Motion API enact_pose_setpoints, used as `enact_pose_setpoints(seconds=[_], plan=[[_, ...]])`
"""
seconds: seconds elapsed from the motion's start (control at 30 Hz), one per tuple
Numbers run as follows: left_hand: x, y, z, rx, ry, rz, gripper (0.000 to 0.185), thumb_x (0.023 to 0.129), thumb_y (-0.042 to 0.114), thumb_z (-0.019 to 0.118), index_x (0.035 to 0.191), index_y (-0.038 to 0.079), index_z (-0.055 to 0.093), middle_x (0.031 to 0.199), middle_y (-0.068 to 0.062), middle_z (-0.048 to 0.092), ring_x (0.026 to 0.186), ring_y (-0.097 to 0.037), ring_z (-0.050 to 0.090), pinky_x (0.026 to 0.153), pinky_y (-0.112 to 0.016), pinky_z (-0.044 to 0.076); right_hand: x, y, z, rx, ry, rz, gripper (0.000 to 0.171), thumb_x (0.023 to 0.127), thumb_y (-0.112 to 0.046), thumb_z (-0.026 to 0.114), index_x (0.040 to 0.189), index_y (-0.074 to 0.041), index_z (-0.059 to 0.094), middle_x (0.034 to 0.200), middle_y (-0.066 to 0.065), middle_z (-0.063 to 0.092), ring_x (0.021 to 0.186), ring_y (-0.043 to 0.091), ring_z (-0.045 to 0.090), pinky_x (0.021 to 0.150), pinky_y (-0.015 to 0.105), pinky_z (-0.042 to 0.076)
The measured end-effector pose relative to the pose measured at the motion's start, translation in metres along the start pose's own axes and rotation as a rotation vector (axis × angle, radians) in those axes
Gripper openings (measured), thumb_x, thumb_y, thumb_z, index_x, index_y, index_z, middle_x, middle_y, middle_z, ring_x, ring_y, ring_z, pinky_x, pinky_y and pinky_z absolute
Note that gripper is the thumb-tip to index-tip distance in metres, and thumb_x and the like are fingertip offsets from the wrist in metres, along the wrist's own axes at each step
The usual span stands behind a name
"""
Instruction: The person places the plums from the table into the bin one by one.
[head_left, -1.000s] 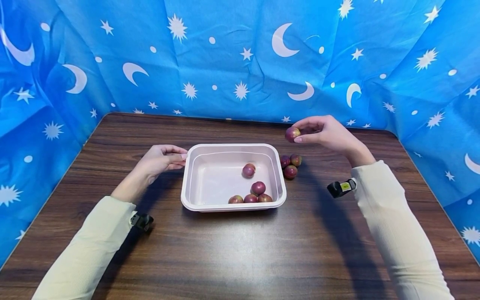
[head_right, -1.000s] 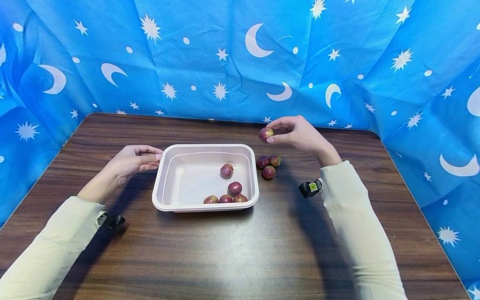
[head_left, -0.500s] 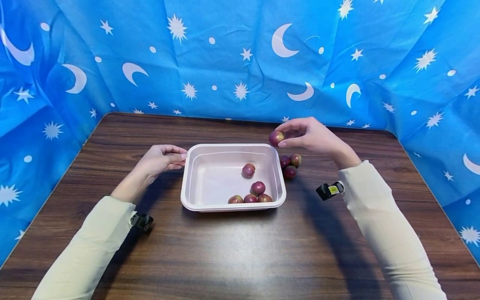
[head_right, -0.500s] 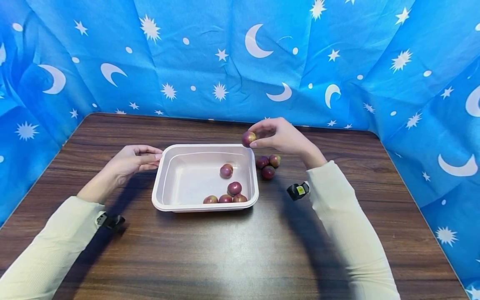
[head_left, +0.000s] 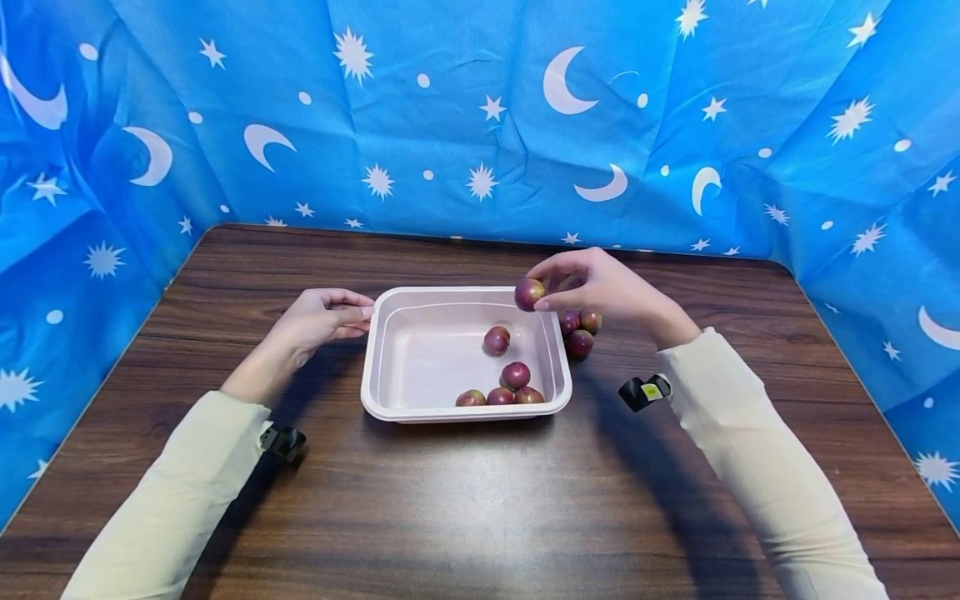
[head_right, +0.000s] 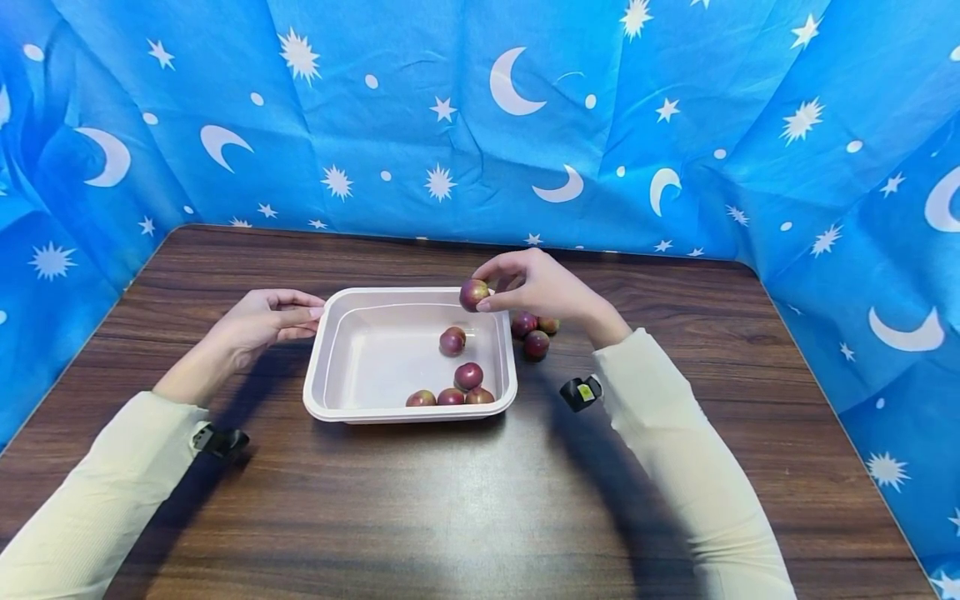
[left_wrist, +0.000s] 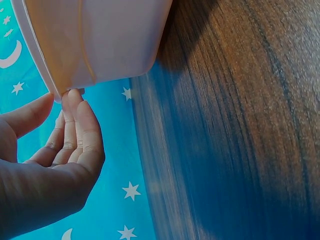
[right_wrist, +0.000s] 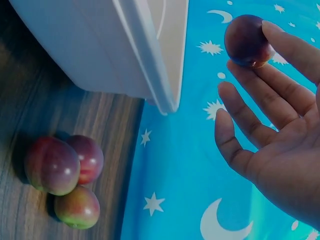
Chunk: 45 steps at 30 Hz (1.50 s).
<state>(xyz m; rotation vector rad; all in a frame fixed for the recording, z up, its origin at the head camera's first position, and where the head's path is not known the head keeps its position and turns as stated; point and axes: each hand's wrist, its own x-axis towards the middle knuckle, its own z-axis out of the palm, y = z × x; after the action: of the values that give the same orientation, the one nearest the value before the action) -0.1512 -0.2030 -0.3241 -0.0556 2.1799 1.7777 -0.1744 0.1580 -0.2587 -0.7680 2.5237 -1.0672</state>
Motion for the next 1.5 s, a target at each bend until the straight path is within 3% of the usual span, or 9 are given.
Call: enact_pose_setpoints(seconds=[0.57,1.1,1.5], plan=[[0.004,0.001,-0.002,0.000,-0.004,-0.001,0.037,0.091,0.004,0.055,0.120,-0.016,0.044,0.084,0.003,0.061,0.073,-0.007,0.061,0.078,-0.028,0.053,0.002,-0.003,0.008,0.026,-0.031,-0.046,0.033,0.083,-0.021,0.069,0.112,-0.009,0.063,0.106,0.004,0.063,0.091,0.019,0.055,0.076,0.034,0.051],[0.003,0.002,-0.002,-0.010,-0.004,0.006,0.036,0.090,0.002,0.054,0.119,-0.017,0.044,0.083,0.002,0.061,0.072,-0.007,0.061,0.077,-0.028,0.053,-0.005,0.007,0.000,0.042,-0.008,0.026,0.034,0.084,-0.025,0.068,0.115,-0.013,0.062,0.112,0.004,0.062,0.093,0.018,0.057,0.081,0.037,0.049],[0.006,0.001,-0.003,-0.005,0.001,0.007,0.035,0.090,0.002,0.055,0.118,-0.017,0.045,0.083,0.003,0.061,0.073,-0.008,0.062,0.081,-0.033,0.052,-0.012,0.015,-0.009,0.043,0.027,0.028,0.039,0.081,-0.028,0.070,0.116,-0.011,0.061,0.112,0.004,0.062,0.103,0.018,0.055,0.083,0.039,0.049]])
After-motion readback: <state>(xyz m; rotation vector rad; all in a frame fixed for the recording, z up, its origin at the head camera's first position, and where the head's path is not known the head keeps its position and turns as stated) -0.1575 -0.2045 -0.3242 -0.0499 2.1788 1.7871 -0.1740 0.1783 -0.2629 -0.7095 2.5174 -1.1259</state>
